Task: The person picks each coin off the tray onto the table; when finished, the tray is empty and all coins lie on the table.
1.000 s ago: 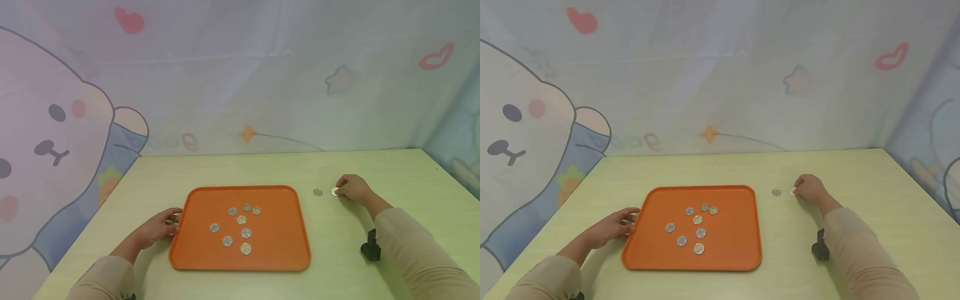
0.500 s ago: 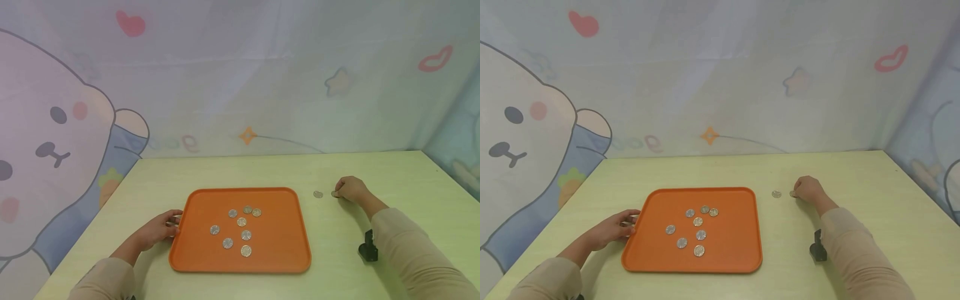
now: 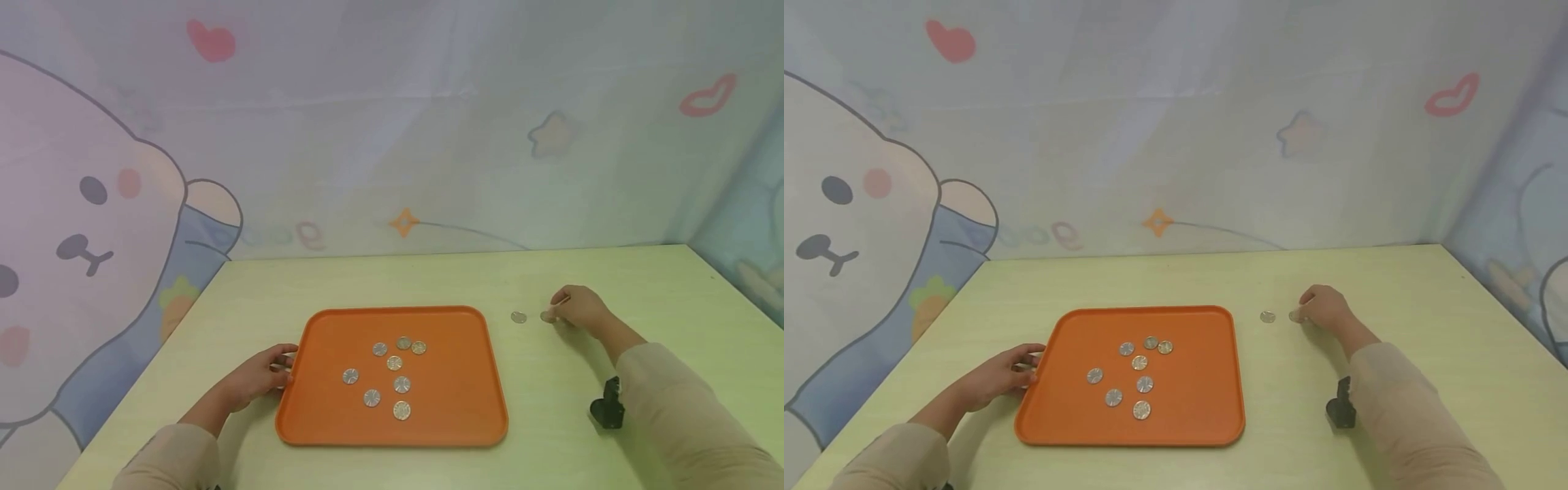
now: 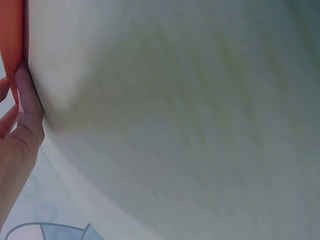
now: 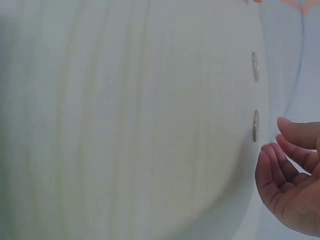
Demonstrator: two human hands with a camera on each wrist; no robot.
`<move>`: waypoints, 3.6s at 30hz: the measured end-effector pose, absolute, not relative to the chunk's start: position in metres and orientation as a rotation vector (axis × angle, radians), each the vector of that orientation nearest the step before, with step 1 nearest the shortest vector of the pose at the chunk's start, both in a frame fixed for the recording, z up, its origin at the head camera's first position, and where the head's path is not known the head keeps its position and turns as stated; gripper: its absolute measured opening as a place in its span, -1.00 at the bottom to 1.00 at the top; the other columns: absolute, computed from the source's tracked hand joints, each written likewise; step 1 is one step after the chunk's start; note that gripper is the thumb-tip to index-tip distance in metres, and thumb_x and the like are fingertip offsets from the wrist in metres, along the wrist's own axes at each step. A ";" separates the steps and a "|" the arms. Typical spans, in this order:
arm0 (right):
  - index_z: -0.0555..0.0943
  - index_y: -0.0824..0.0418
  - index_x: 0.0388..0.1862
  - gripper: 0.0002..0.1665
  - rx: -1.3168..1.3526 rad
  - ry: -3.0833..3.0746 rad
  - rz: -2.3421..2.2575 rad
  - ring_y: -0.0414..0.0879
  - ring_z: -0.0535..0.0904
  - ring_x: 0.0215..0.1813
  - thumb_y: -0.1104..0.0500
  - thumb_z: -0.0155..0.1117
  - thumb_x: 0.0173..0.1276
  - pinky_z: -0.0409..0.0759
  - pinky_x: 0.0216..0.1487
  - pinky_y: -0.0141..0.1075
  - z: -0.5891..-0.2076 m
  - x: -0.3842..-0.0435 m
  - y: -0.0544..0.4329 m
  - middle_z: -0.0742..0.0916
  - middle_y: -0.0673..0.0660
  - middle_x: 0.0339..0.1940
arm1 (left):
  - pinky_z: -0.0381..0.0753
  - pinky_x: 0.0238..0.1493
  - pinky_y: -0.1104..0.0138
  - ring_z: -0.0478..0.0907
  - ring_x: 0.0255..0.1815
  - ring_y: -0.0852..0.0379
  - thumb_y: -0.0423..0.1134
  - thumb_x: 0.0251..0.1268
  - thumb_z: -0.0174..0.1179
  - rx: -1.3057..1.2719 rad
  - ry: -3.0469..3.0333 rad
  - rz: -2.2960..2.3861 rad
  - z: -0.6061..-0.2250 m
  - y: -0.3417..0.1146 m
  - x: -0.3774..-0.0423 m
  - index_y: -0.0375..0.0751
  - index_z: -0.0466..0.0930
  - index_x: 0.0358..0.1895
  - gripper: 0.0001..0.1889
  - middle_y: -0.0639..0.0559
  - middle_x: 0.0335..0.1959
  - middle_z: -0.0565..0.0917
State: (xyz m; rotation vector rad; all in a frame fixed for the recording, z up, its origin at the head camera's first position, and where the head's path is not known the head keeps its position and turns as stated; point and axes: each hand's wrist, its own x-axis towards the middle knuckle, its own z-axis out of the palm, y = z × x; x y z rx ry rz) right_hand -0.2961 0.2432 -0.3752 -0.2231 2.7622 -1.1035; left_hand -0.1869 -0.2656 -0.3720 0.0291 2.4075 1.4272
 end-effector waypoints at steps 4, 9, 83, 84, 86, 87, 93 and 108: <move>0.31 0.56 -0.08 -0.58 -0.249 2.698 -1.237 0.05 0.47 -0.28 0.24 0.05 0.19 0.47 -0.29 -0.19 -0.368 -0.290 0.241 0.49 0.39 -0.20 | 0.49 -0.20 0.21 0.39 -0.16 -0.01 -0.52 0.10 -0.04 0.039 2.415 1.417 -0.372 -0.266 -0.187 -0.42 0.09 0.19 -0.48 -0.27 -0.02 0.29; 0.27 0.54 -0.02 -0.55 -0.288 2.622 -1.345 0.18 0.43 -0.12 0.22 0.02 0.23 0.44 -0.13 -0.10 -0.360 -0.282 0.235 0.47 0.37 -0.13 | 0.48 -0.21 0.22 0.39 -0.17 0.00 -0.52 0.10 -0.04 0.042 2.410 1.424 -0.371 -0.267 -0.187 -0.41 0.10 0.19 -0.48 -0.27 -0.02 0.29; 0.52 0.33 -0.38 -0.79 -0.747 2.158 -1.425 -0.11 0.49 -0.45 0.29 0.29 -0.02 0.48 -0.42 -0.31 -0.364 -0.189 0.057 0.59 0.05 -0.52 | 0.50 -0.20 0.21 0.39 -0.15 -0.02 -0.51 0.10 -0.03 0.021 2.404 1.454 -0.375 -0.269 -0.189 -0.42 0.10 0.19 -0.47 -0.28 -0.03 0.29; 0.52 0.32 -0.38 -0.80 -0.740 2.163 -1.417 -0.11 0.49 -0.46 0.29 0.29 -0.02 0.48 -0.42 -0.31 -0.365 -0.189 0.056 0.59 0.05 -0.53 | 0.50 -0.20 0.21 0.40 -0.15 -0.02 -0.51 0.10 -0.03 0.020 2.403 1.453 -0.374 -0.269 -0.189 -0.42 0.09 0.19 -0.47 -0.28 -0.03 0.29; 0.52 0.30 -0.38 -0.80 -0.732 2.179 -1.399 -0.11 0.49 -0.46 0.28 0.30 -0.03 0.48 -0.43 -0.31 -0.366 -0.189 0.055 0.59 0.04 -0.53 | 0.50 -0.21 0.20 0.40 -0.16 -0.01 -0.51 0.10 -0.03 0.022 2.409 1.457 -0.374 -0.268 -0.189 -0.43 0.10 0.19 -0.48 -0.28 -0.03 0.30; 0.52 0.29 -0.38 -0.80 -0.728 2.185 -1.391 -0.11 0.49 -0.46 0.27 0.30 -0.03 0.47 -0.44 -0.31 -0.366 -0.189 0.055 0.59 0.04 -0.52 | 0.50 -0.22 0.20 0.40 -0.17 -0.01 -0.51 0.10 -0.03 0.017 2.410 1.457 -0.374 -0.268 -0.189 -0.42 0.10 0.19 -0.48 -0.27 -0.03 0.31; 0.52 0.26 -0.39 -0.80 -0.727 2.228 -1.336 -0.14 0.45 -0.41 0.28 0.31 -0.04 0.45 -0.43 -0.34 -0.374 -0.191 0.053 0.58 0.01 -0.48 | 0.50 -0.22 0.21 0.41 -0.19 0.01 -0.53 0.10 -0.04 -0.003 2.403 1.461 -0.375 -0.265 -0.192 -0.42 0.10 0.19 -0.48 -0.25 -0.04 0.31; 0.51 0.25 -0.43 -0.81 -0.830 2.405 -1.163 -0.17 0.38 -0.40 0.35 0.29 -0.08 0.38 -0.36 -0.40 -0.377 -0.188 0.043 0.52 -0.03 -0.51 | 0.50 -0.21 0.20 0.40 -0.17 0.00 -0.53 0.09 -0.05 0.005 2.406 1.454 -0.374 -0.264 -0.192 -0.42 0.10 0.19 -0.48 -0.26 -0.04 0.30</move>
